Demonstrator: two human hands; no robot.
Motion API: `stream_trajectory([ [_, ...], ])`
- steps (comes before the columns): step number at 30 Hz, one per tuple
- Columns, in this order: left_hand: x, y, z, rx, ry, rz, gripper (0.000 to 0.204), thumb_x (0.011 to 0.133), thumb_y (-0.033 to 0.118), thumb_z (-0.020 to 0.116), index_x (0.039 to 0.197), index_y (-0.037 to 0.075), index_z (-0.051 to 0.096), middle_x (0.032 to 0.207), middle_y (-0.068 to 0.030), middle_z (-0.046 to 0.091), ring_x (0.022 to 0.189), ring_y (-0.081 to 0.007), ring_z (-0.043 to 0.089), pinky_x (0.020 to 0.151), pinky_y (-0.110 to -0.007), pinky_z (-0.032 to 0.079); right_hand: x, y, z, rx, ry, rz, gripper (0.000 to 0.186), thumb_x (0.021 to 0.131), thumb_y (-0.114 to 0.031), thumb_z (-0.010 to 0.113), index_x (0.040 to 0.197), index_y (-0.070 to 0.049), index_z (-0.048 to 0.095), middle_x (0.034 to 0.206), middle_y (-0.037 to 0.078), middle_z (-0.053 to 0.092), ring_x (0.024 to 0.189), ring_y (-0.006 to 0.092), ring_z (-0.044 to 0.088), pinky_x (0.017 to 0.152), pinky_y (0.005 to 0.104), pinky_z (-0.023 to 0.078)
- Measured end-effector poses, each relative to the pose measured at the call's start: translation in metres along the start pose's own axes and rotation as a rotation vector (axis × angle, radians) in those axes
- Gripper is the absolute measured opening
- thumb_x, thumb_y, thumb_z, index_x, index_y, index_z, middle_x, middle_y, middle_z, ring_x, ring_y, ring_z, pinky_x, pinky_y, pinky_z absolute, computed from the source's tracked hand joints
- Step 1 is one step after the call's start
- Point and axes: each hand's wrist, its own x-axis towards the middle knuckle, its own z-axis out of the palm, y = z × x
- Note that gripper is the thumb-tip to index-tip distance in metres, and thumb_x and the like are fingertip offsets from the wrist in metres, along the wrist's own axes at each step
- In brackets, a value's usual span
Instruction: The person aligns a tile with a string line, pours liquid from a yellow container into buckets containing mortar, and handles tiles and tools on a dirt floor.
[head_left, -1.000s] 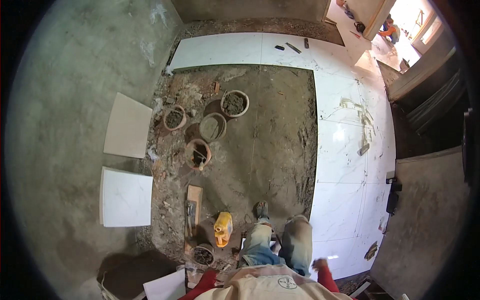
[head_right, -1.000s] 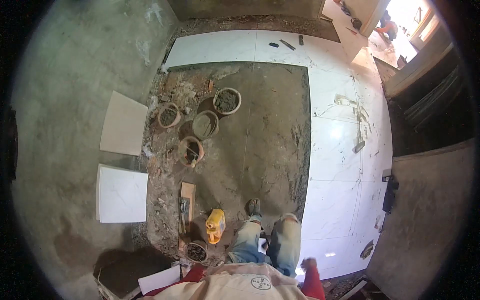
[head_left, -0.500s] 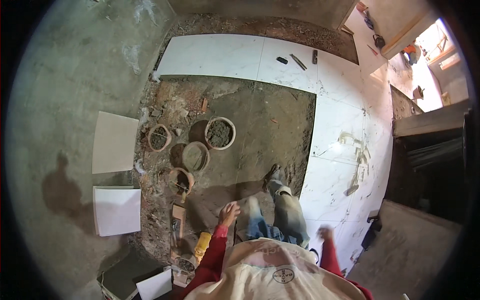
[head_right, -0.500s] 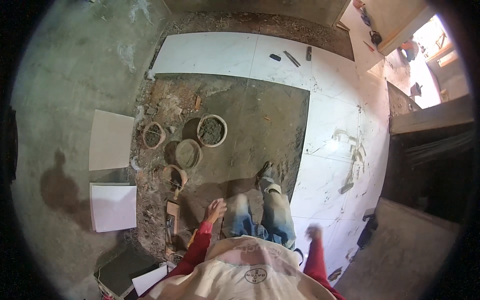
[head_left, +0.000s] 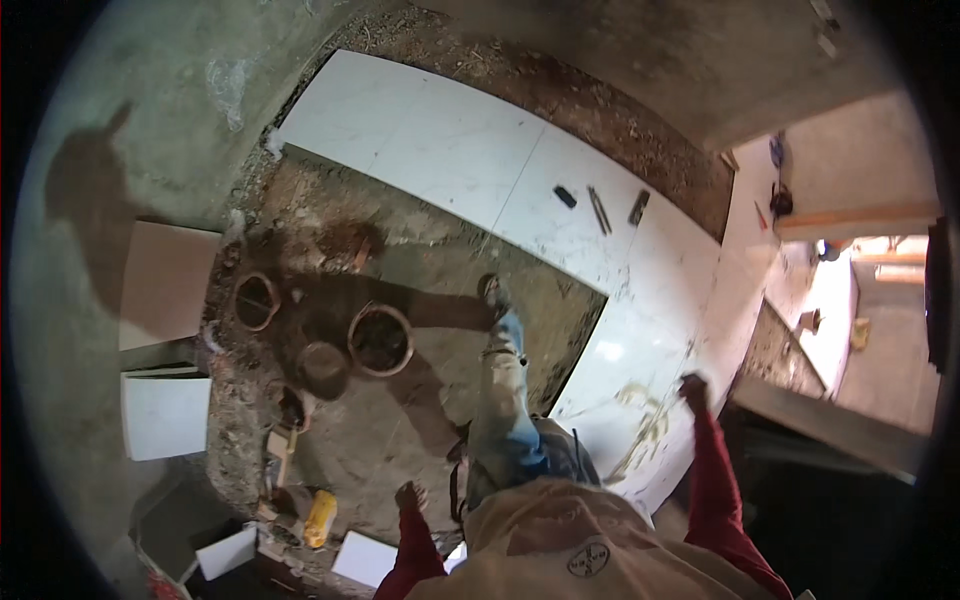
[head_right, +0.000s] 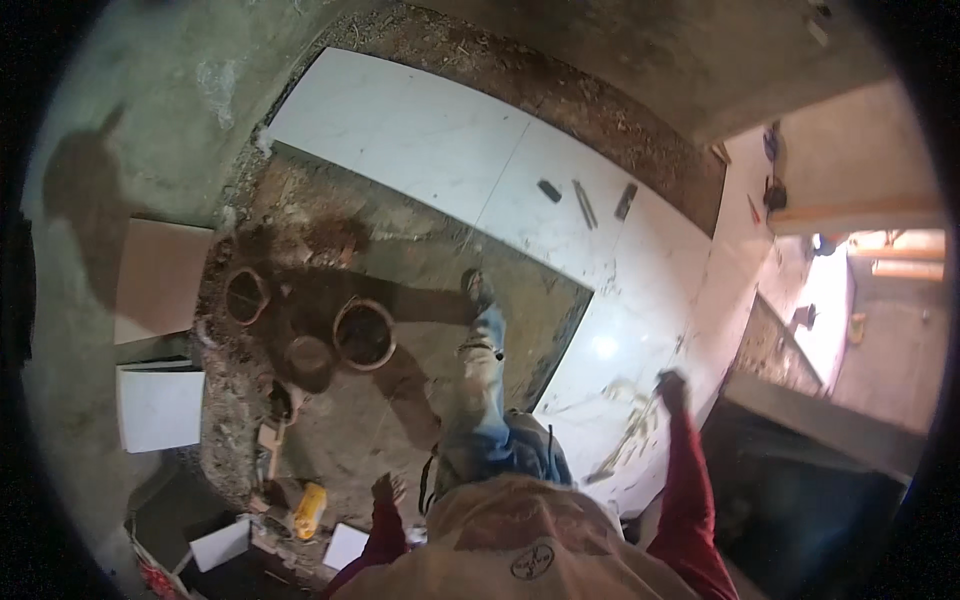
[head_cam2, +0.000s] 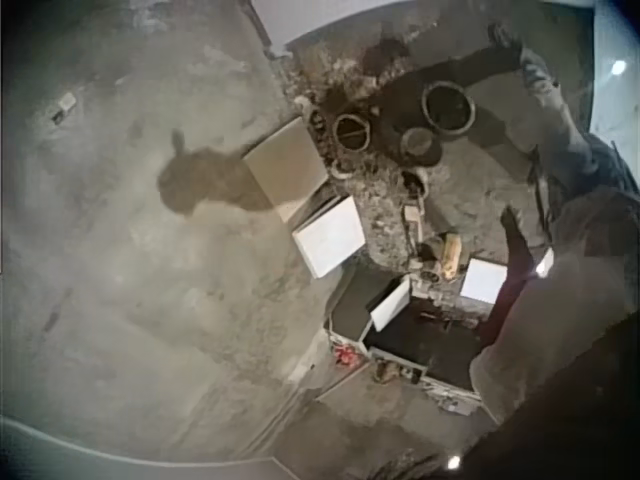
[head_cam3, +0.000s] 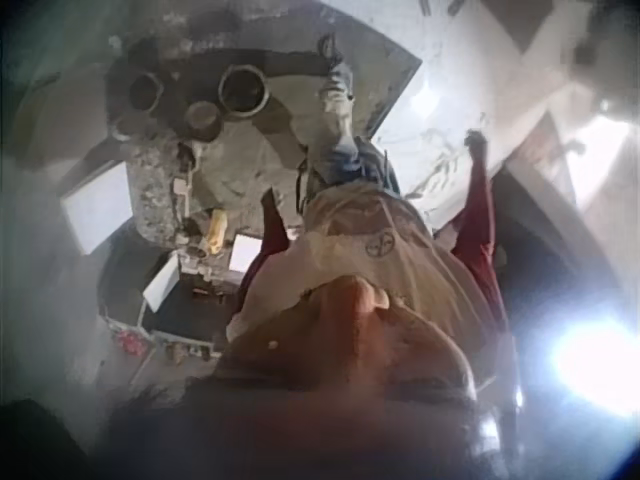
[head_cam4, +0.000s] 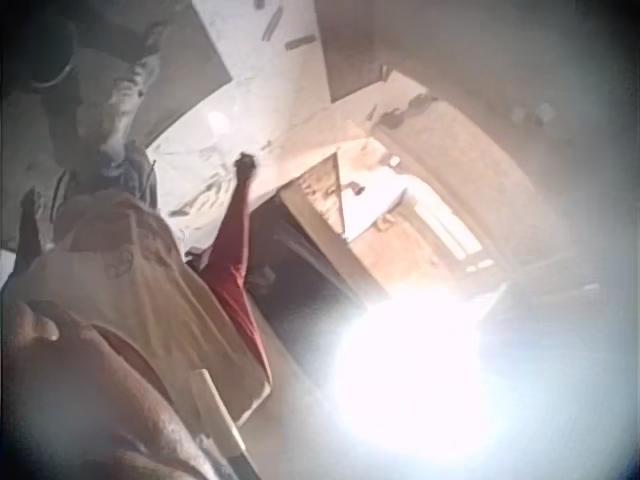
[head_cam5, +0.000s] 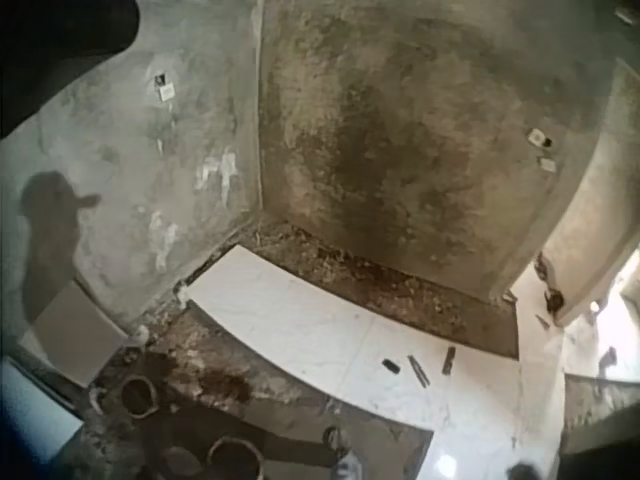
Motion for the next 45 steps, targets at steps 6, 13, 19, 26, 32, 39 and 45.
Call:
stream_trajectory([
  [6, -0.071, 0.005, 0.225, 0.558, 0.003, 0.218, 0.025, 0.086, 0.026, 0.054, 0.099, 0.006, 0.06, 0.09, -0.0077, 0.062, 0.077, -0.0191, 0.061, 0.062, -0.031, 0.048, 0.083, -0.089, 0.062, -0.268, -0.399, 0.601, 0.018, 0.082, -0.019, 0.059, 0.086, -0.002, 0.06, 0.067, 0.011, 0.064, 0.057, 0.0161, 0.062, 0.051, 0.0291, 0.05],
  [13, -0.172, 0.101, 0.535, 0.715, -0.38, 0.657, 0.032, 0.091, 0.027, 0.047, 0.113, 0.005, 0.055, 0.096, -0.0072, 0.061, 0.086, -0.0156, 0.06, 0.072, -0.029, 0.047, 0.281, -0.119, 0.04, -0.587, -0.444, 0.167, 0.012, 0.084, -0.017, 0.053, 0.079, -0.007, 0.057, 0.063, 0.007, 0.059, 0.054, 0.0182, 0.06, 0.048, 0.0316, 0.046],
  [19, -0.118, 0.054, 0.629, 0.747, -0.171, 0.729, 0.027, 0.091, 0.02, 0.048, 0.111, 0.004, 0.055, 0.096, -0.0107, 0.062, 0.088, -0.0176, 0.061, 0.075, -0.03, 0.048, 0.533, -0.044, 0.093, -1.02, -0.476, -0.052, 0.018, 0.085, -0.026, 0.051, 0.087, -0.008, 0.057, 0.082, 0.016, 0.061, 0.077, 0.0362, 0.059, 0.063, 0.0441, 0.047],
  [26, -0.005, -0.079, 0.762, 0.922, -0.071, 0.791, 0.025, 0.085, 0.024, 0.056, 0.106, 0.009, 0.058, 0.102, -0.0109, 0.062, 0.089, -0.0252, 0.061, 0.078, -0.034, 0.048, 0.864, 0.017, 0.25, -1.689, -0.507, -0.245, 0.038, 0.087, -0.028, 0.044, 0.116, -0.003, 0.049, 0.113, 0.024, 0.049, 0.104, 0.0376, 0.048, 0.087, 0.0471, 0.037],
  [32, 0.043, -0.16, 0.863, 0.949, -0.414, 0.603, 0.037, 0.087, 0.031, 0.052, 0.115, 0.006, 0.051, 0.11, -0.0144, 0.057, 0.1, -0.029, 0.056, 0.084, -0.038, 0.045, 0.991, 0.019, 0.305, -2.052, -0.195, -1.149, 0.052, 0.087, -0.023, 0.045, 0.135, -0.008, 0.034, 0.144, 0.014, 0.022, 0.131, 0.029, 0.025, 0.106, 0.0467, 0.02],
  [39, 0.067, -0.165, 0.874, 0.753, -0.367, 0.559, 0.039, 0.088, 0.029, 0.051, 0.117, 0.005, 0.048, 0.105, -0.0171, 0.058, 0.096, -0.0306, 0.057, 0.081, -0.039, 0.046, 0.998, 0.005, 0.317, -2.138, -0.349, -0.996, 0.051, 0.088, -0.023, 0.043, 0.136, -0.009, 0.033, 0.142, 0.013, 0.026, 0.13, 0.0293, 0.027, 0.105, 0.0491, 0.021],
  [45, 0.086, -0.152, 0.866, 0.678, -0.285, 0.553, 0.037, 0.087, 0.028, 0.054, 0.116, 0.004, 0.048, 0.103, -0.0162, 0.058, 0.095, -0.03, 0.057, 0.08, -0.037, 0.046, 0.998, -0.002, 0.323, -2.181, -0.382, -0.97, 0.051, 0.088, -0.024, 0.042, 0.136, -0.01, 0.032, 0.14, 0.013, 0.029, 0.129, 0.0294, 0.028, 0.104, 0.0511, 0.021],
])
